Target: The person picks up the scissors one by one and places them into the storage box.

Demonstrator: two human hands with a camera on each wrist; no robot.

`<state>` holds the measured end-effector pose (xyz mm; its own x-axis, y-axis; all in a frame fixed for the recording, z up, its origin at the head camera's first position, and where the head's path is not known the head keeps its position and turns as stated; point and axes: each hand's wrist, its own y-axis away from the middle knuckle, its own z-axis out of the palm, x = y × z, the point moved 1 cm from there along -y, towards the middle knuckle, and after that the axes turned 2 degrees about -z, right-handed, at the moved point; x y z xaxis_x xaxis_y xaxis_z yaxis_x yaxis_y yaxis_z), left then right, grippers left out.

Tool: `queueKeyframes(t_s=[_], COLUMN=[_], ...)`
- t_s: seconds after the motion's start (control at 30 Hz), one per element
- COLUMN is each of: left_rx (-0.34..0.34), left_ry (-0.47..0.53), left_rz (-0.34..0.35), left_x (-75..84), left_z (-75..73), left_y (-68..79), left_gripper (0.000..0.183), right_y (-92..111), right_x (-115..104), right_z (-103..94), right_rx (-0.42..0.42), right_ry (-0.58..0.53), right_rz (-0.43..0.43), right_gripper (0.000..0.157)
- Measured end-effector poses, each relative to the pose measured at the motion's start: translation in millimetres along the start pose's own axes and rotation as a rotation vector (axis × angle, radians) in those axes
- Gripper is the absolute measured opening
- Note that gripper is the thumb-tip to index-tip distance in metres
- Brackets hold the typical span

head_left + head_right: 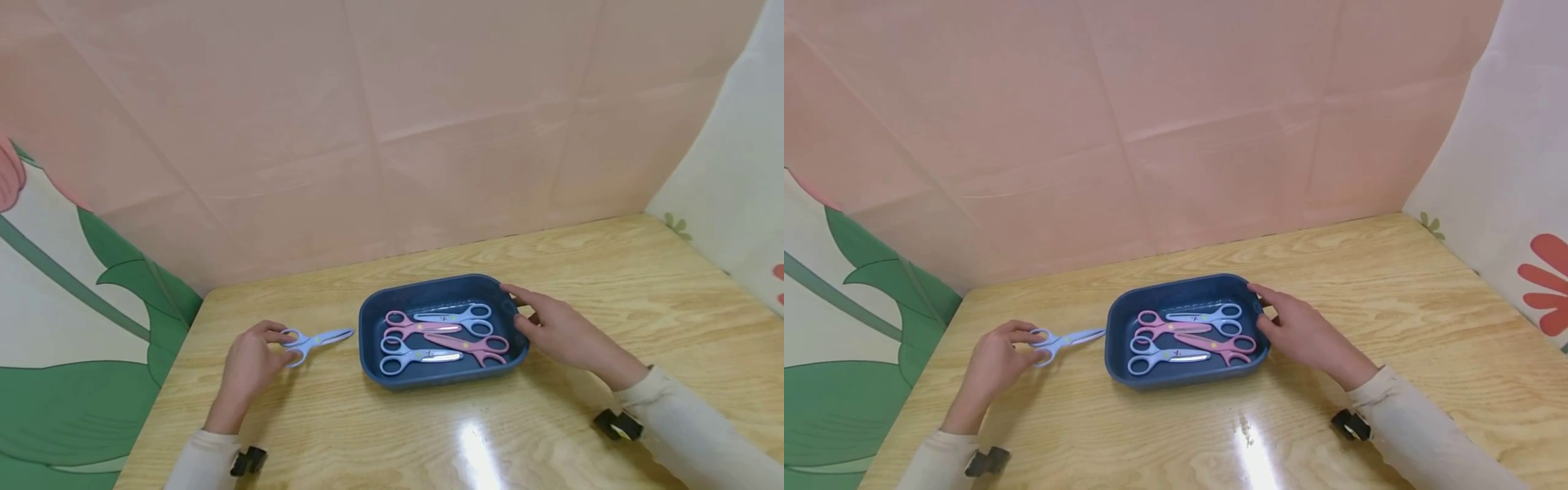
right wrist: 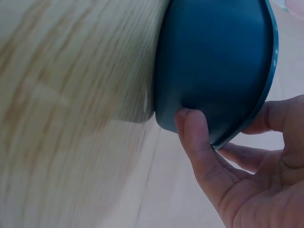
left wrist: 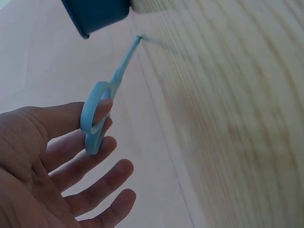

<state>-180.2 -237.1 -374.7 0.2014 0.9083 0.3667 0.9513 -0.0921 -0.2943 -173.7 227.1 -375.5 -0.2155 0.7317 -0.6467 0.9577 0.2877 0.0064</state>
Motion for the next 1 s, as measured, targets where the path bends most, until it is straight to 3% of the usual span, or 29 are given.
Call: queueKeyframes(t_s=[0.3, 0.7, 0.83, 1.0], left_rx=[-0.041, -0.030, -0.026, -0.016], left_ry=[0.040, 0.084, 0.132, 0.158], left_rz=[-0.078, -0.099, -0.117, -0.086], left_x=[1.8, -12.2, -5.3, 11.2], left_z=[-5.2, -28.0, -29.1, -29.5], left_y=[-0.9, 0.2, -1.6, -4.4], left_gripper=[0.025, 0.026, 0.028, 0.028], right_y=[0, -4, -1, 1], right_x=[1, -4, -4, -2], right_z=[-2.0, 2.5, 1.1, -0.7], right_rx=[-0.005, -0.005, -0.008, -0.009], right_ry=[0.008, 0.000, -0.009, -0.010], right_rz=[0.008, 0.014, 0.026, 0.028], right_gripper=[0.057, 0.056, 0.057, 0.058])
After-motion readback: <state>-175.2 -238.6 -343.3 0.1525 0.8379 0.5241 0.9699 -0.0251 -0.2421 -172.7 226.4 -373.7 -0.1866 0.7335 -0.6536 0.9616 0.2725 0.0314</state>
